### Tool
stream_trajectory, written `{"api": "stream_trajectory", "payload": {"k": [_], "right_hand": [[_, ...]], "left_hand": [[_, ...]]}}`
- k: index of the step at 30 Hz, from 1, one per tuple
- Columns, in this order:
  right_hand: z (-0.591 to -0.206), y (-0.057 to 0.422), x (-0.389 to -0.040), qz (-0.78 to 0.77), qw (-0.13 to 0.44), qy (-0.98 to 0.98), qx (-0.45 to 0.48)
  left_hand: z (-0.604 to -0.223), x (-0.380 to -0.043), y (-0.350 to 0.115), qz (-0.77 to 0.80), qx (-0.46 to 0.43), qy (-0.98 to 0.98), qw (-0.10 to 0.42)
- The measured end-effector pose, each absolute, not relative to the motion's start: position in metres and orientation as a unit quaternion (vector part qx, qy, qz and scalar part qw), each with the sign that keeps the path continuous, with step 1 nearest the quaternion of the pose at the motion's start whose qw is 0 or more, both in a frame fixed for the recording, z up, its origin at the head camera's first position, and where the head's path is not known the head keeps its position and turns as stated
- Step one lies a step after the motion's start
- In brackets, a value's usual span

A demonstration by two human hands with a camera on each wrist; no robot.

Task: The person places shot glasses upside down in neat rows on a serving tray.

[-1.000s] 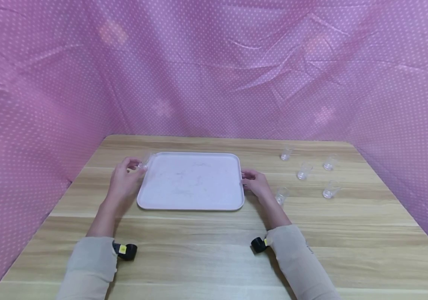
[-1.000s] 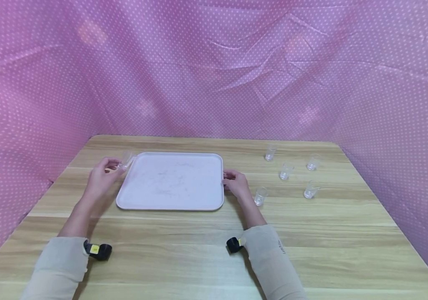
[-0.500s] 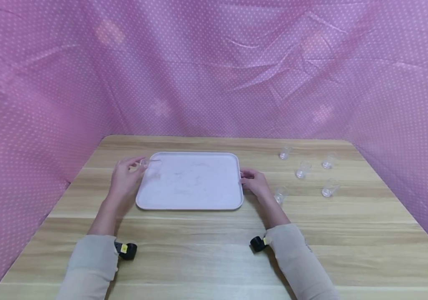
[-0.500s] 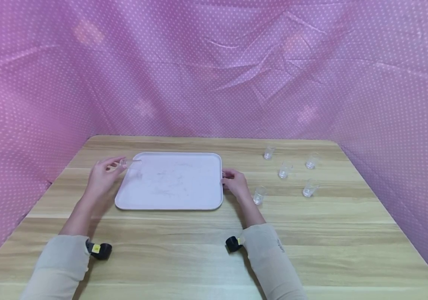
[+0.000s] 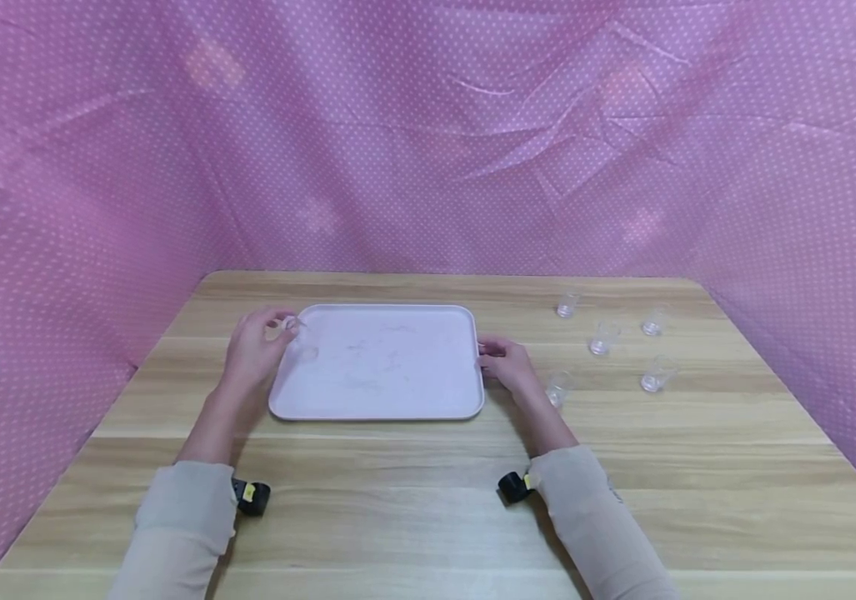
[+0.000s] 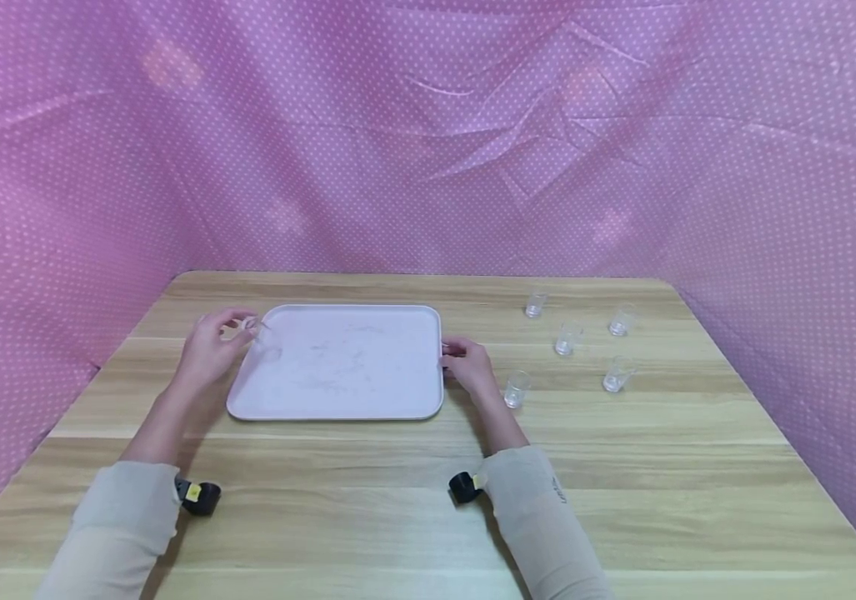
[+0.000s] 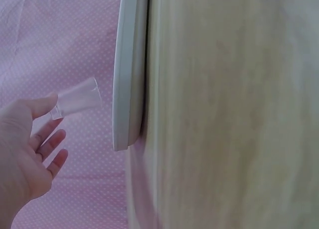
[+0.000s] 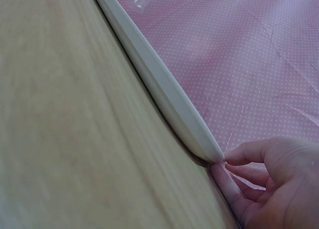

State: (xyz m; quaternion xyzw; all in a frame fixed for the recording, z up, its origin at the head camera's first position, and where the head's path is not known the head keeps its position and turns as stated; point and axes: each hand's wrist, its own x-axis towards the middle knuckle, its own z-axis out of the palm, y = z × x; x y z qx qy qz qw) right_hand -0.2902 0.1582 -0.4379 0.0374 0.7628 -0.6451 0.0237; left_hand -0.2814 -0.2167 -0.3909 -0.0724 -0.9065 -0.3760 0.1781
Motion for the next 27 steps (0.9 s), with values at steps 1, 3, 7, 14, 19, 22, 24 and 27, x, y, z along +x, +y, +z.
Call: {"api": "stream_trajectory", "payload": {"k": [1,3,7,14,19,22,24,27], "right_hand": [[-0.4378,0.1579,-0.2902,-0.647,0.024,0.761,0.039],[-0.4376,0.1573,-0.29,-0.649,0.025,0.759,0.039],[-0.4371,0.1567,-0.29,-0.649,0.023,0.759,0.042],[-0.4359,0.1567,-0.2894,-0.645,0.023,0.762,0.047],[-0.4363,0.1569,-0.2896,-0.646,0.02,0.762,0.044],[-0.4368,0.1573,-0.2903,-0.644,0.02,0.763,0.043],[-0.4377,0.1577,-0.291,-0.642,0.02,0.765,0.044],[-0.4382,0.1579,-0.2915,-0.639,0.02,0.768,0.046]], "left_hand": [[-0.3904,-0.2819,-0.2168,-0.368,-0.08,-0.909,0.179],[-0.3905,-0.2828,-0.217,-0.354,-0.092,-0.913,0.178],[-0.3921,-0.2846,-0.2179,-0.339,-0.106,-0.919,0.171],[-0.3955,-0.2873,-0.2195,-0.331,-0.111,-0.925,0.149],[-0.3971,-0.2881,-0.2207,-0.335,-0.111,-0.925,0.14],[-0.3983,-0.288,-0.2214,-0.337,-0.109,-0.926,0.133],[-0.3989,-0.2874,-0.2217,-0.337,-0.107,-0.926,0.129],[-0.4001,-0.2873,-0.2225,-0.338,-0.105,-0.927,0.127]]}}
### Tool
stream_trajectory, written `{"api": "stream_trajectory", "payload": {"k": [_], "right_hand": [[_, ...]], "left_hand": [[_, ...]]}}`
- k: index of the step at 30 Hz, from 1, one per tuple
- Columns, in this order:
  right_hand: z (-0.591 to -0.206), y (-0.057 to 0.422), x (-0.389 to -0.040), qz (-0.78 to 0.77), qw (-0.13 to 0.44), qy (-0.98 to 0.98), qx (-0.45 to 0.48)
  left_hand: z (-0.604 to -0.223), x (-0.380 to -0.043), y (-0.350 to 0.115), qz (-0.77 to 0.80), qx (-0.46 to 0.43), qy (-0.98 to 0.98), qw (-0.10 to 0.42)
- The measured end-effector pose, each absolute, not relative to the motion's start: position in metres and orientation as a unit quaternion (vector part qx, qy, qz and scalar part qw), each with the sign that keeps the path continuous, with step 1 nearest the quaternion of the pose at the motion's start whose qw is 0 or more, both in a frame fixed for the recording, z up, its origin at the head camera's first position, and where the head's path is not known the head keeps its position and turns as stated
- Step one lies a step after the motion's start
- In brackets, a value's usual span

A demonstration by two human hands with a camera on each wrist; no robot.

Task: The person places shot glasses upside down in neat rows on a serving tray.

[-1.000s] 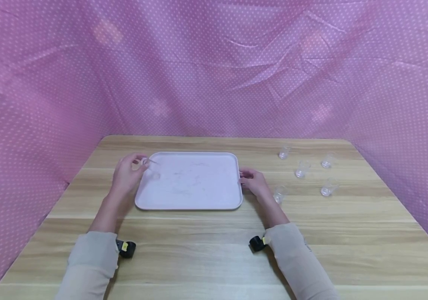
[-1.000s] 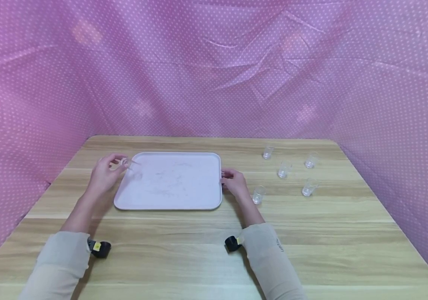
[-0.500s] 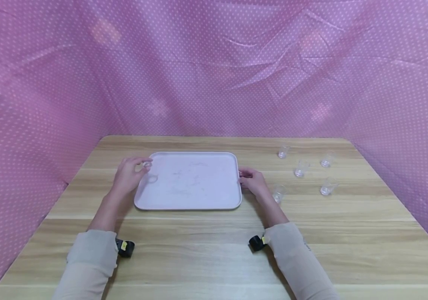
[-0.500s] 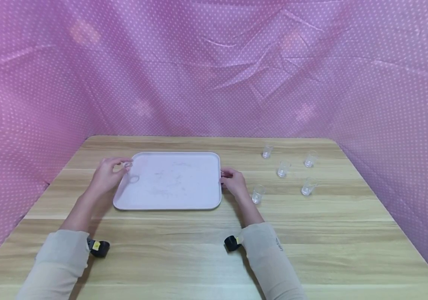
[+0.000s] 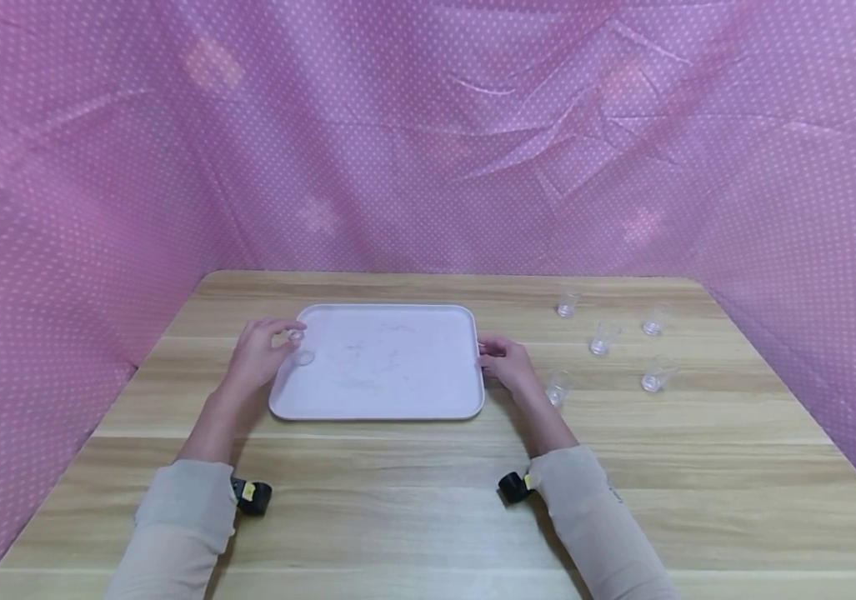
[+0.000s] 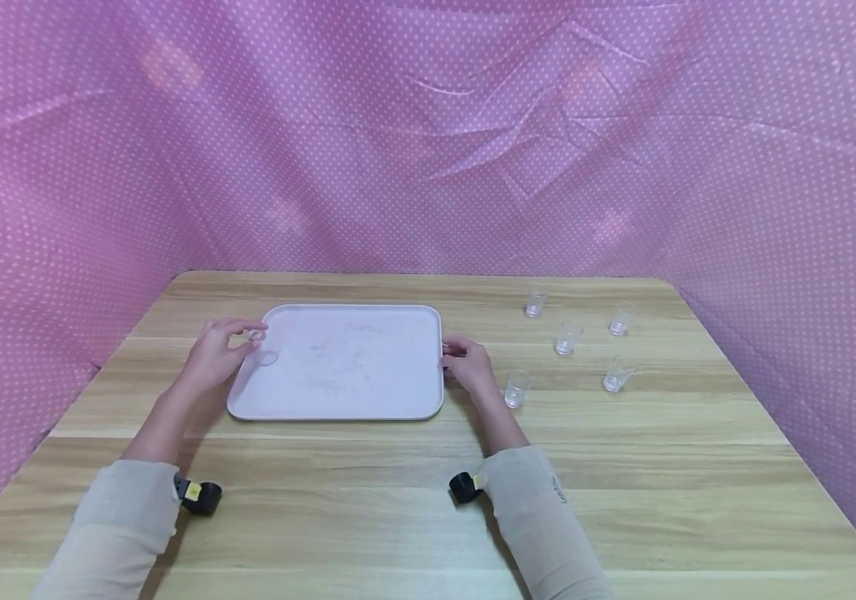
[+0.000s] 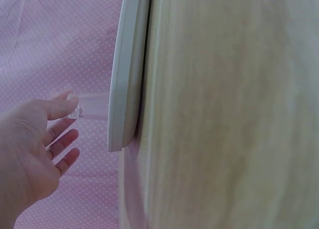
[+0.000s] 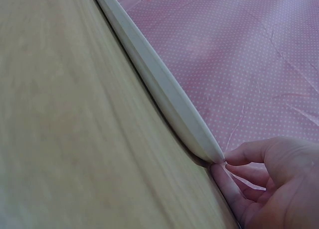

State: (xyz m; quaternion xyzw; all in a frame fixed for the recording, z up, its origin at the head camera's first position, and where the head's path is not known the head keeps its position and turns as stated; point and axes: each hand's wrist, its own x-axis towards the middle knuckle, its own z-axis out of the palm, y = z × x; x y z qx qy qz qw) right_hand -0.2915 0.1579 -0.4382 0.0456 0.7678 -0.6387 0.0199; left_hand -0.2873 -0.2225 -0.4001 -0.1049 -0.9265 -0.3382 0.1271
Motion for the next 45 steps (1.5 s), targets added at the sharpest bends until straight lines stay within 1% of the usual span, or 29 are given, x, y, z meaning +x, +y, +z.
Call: {"api": "stream_trajectory", "payload": {"k": [8,10,19,21,32,36,41,45], "right_hand": [[-0.438,0.156,-0.292,-0.639,0.023,0.768,0.045],[-0.433,0.155,-0.289,-0.64,0.028,0.767,0.045],[-0.437,0.154,-0.292,-0.639,0.021,0.768,0.042],[-0.437,0.153,-0.292,-0.638,0.021,0.768,0.042],[-0.434,0.151,-0.289,-0.634,0.015,0.772,0.042],[-0.428,0.151,-0.285,-0.602,-0.002,0.798,0.031],[-0.407,0.148,-0.276,-0.548,-0.036,0.835,-0.001],[-0.382,0.155,-0.266,-0.54,-0.034,0.839,-0.047]], "left_hand": [[-0.403,-0.291,-0.225,-0.333,-0.114,-0.926,0.137],[-0.404,-0.291,-0.226,-0.332,-0.114,-0.926,0.137],[-0.402,-0.289,-0.227,-0.334,-0.108,-0.927,0.134],[-0.401,-0.289,-0.228,-0.334,-0.103,-0.928,0.127],[-0.393,-0.281,-0.244,-0.444,-0.06,-0.894,0.028],[-0.395,-0.278,-0.25,-0.489,-0.042,-0.87,-0.03],[-0.4,-0.275,-0.256,-0.497,-0.056,-0.862,-0.085],[-0.405,-0.273,-0.258,-0.503,-0.058,-0.855,-0.114]]}}
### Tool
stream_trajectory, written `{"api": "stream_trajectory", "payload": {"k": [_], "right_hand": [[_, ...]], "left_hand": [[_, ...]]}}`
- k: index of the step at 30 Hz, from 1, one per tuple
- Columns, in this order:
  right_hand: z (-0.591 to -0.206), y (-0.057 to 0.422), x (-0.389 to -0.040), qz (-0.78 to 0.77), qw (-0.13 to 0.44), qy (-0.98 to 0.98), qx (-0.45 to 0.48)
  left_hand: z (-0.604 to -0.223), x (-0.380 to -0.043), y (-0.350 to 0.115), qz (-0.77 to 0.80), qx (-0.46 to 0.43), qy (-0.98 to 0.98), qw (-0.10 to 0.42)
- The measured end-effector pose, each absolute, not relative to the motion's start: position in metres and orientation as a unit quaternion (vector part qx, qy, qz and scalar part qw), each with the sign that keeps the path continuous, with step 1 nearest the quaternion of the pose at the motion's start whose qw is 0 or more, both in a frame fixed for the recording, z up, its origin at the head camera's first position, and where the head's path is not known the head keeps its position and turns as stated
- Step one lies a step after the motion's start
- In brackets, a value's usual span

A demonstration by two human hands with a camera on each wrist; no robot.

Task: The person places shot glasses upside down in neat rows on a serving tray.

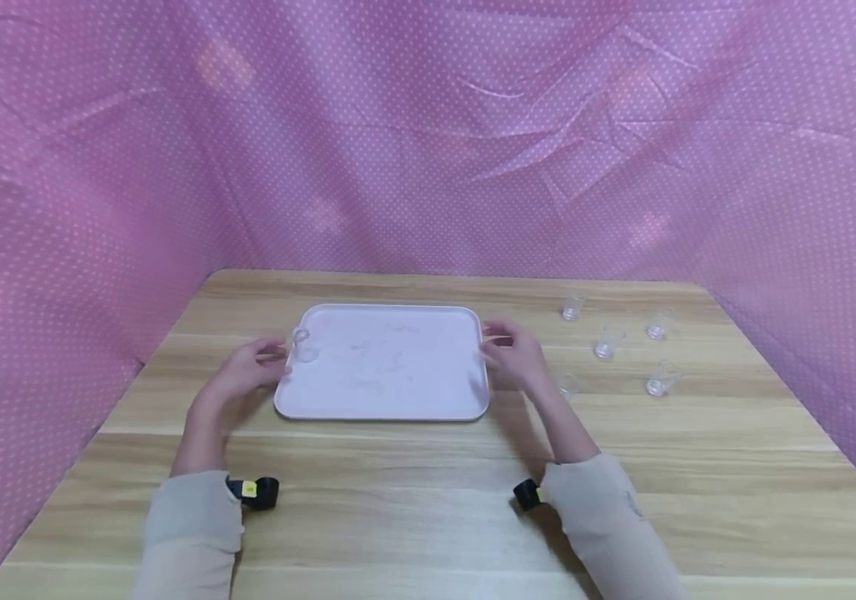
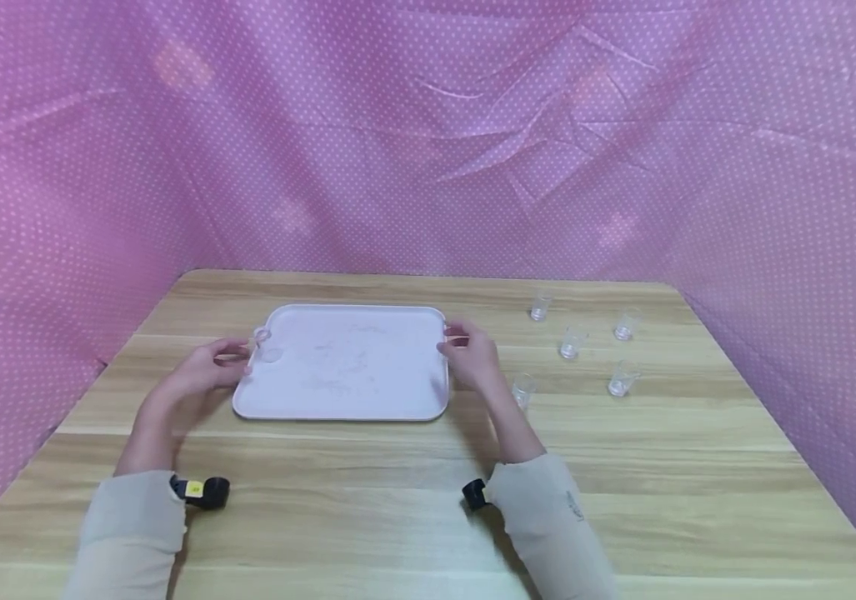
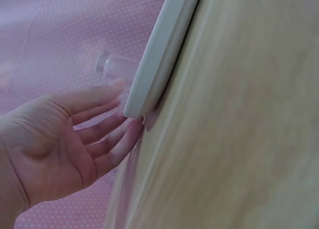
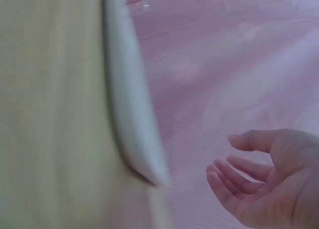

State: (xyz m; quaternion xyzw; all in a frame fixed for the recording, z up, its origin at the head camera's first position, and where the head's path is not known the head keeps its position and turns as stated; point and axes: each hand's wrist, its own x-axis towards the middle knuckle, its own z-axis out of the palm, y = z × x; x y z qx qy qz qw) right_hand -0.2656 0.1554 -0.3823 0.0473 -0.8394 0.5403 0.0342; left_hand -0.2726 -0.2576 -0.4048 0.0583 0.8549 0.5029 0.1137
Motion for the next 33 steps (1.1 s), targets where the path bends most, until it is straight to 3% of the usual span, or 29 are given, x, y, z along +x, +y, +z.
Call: {"api": "stream_trajectory", "payload": {"k": [7,11,20,28,33], "right_hand": [[-0.353,0.199,-0.251,0.538,0.039,-0.835,0.11],[-0.349,0.233,-0.244,0.516,0.02,-0.847,0.127],[-0.37,0.291,-0.233,0.519,-0.078,-0.834,0.173],[-0.393,0.297,-0.231,0.514,-0.139,-0.827,0.18],[-0.403,0.299,-0.229,0.513,-0.149,-0.827,0.177]], "left_hand": [[-0.413,-0.27,-0.258,0.549,0.03,0.821,0.156],[-0.417,-0.269,-0.259,0.549,0.041,0.821,0.152],[-0.416,-0.27,-0.258,0.554,0.055,0.818,0.143],[-0.415,-0.266,-0.261,0.573,0.032,0.804,0.153],[-0.419,-0.268,-0.259,0.576,0.037,0.803,0.148]]}}
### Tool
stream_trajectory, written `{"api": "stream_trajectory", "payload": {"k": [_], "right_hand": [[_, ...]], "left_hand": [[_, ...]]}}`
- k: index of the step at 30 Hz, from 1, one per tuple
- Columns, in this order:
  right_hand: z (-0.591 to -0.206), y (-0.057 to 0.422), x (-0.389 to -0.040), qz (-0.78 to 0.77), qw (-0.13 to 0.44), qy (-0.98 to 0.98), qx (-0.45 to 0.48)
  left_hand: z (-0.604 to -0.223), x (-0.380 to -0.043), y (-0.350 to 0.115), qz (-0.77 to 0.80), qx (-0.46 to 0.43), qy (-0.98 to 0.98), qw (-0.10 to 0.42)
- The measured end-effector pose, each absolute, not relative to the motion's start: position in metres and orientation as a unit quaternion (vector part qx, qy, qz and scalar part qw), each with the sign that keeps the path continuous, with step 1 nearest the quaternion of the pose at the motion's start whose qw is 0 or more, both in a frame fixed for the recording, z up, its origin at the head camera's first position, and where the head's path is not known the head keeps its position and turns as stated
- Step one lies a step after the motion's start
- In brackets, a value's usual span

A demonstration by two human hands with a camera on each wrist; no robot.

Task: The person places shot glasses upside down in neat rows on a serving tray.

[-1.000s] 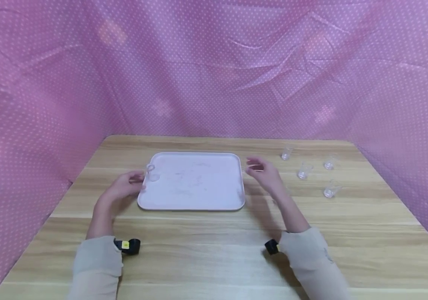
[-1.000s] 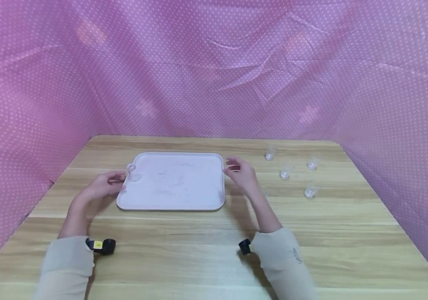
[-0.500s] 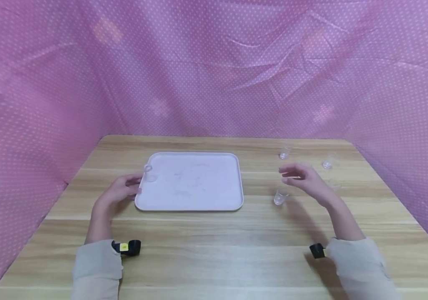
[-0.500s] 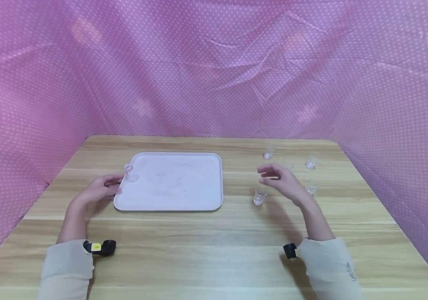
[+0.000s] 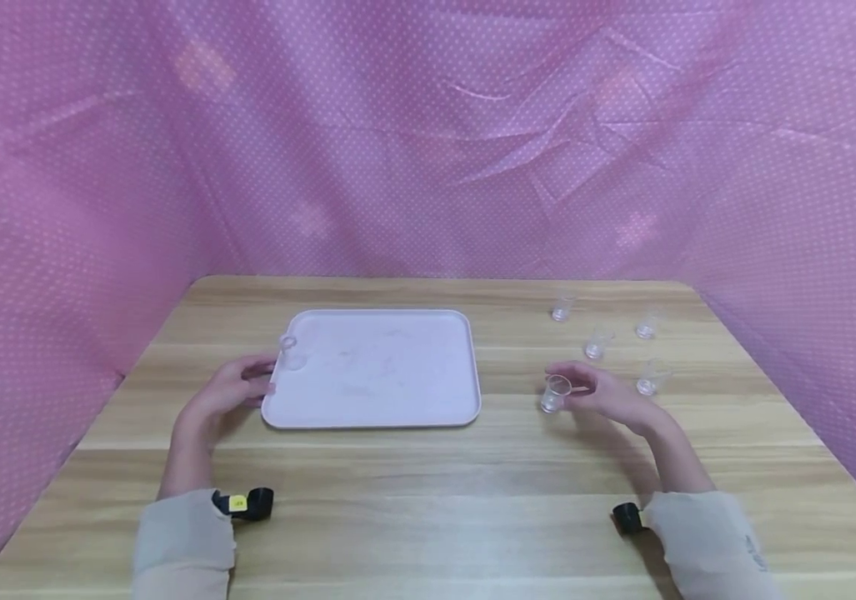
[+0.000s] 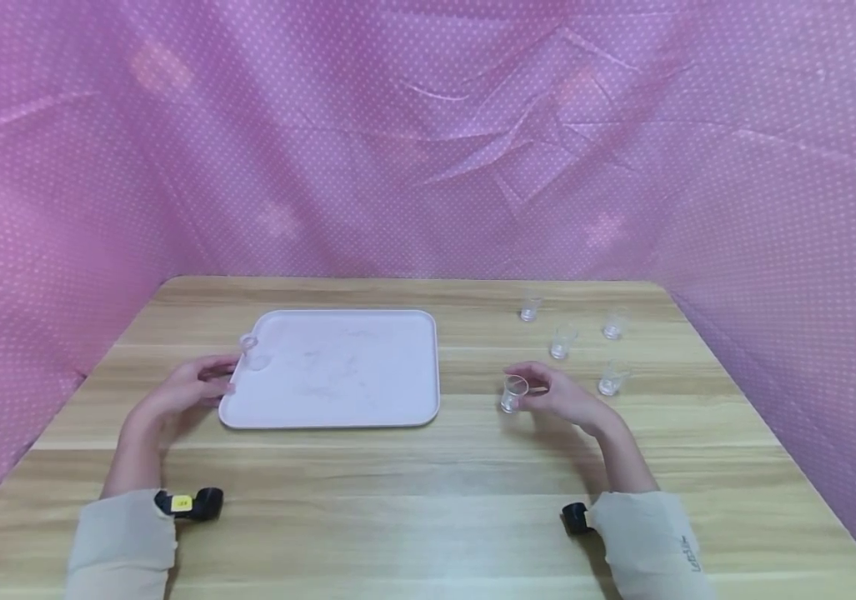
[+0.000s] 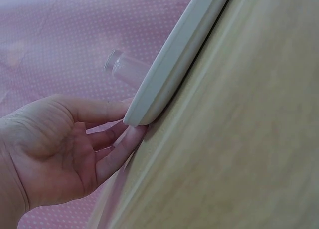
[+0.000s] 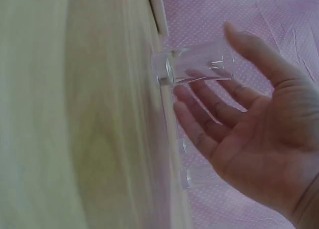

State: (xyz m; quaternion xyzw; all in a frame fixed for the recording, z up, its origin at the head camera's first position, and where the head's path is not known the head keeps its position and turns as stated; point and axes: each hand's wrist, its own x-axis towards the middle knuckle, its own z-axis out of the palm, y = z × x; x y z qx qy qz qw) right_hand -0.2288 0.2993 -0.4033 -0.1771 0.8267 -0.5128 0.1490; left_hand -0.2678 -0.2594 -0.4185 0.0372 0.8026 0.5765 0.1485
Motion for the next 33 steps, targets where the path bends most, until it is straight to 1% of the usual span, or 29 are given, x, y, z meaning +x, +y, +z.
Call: {"api": "stream_trajectory", "payload": {"k": [7,16,24,30,33], "right_hand": [[-0.412,0.3,-0.231,-0.508,0.146,0.832,-0.172],[-0.425,0.298,-0.23,-0.513,0.145,0.822,-0.199],[-0.431,0.296,-0.229,-0.508,0.12,0.826,-0.21],[-0.436,0.296,-0.229,-0.534,0.119,0.81,-0.212],[-0.438,0.294,-0.231,-0.54,0.11,0.808,-0.209]], "left_hand": [[-0.418,-0.265,-0.259,0.586,0.035,0.797,0.145],[-0.421,-0.267,-0.261,0.593,0.04,0.792,0.143],[-0.423,-0.268,-0.261,0.599,0.043,0.787,0.144],[-0.421,-0.267,-0.26,0.582,0.039,0.799,0.146],[-0.419,-0.266,-0.261,0.579,0.034,0.801,0.145]]}}
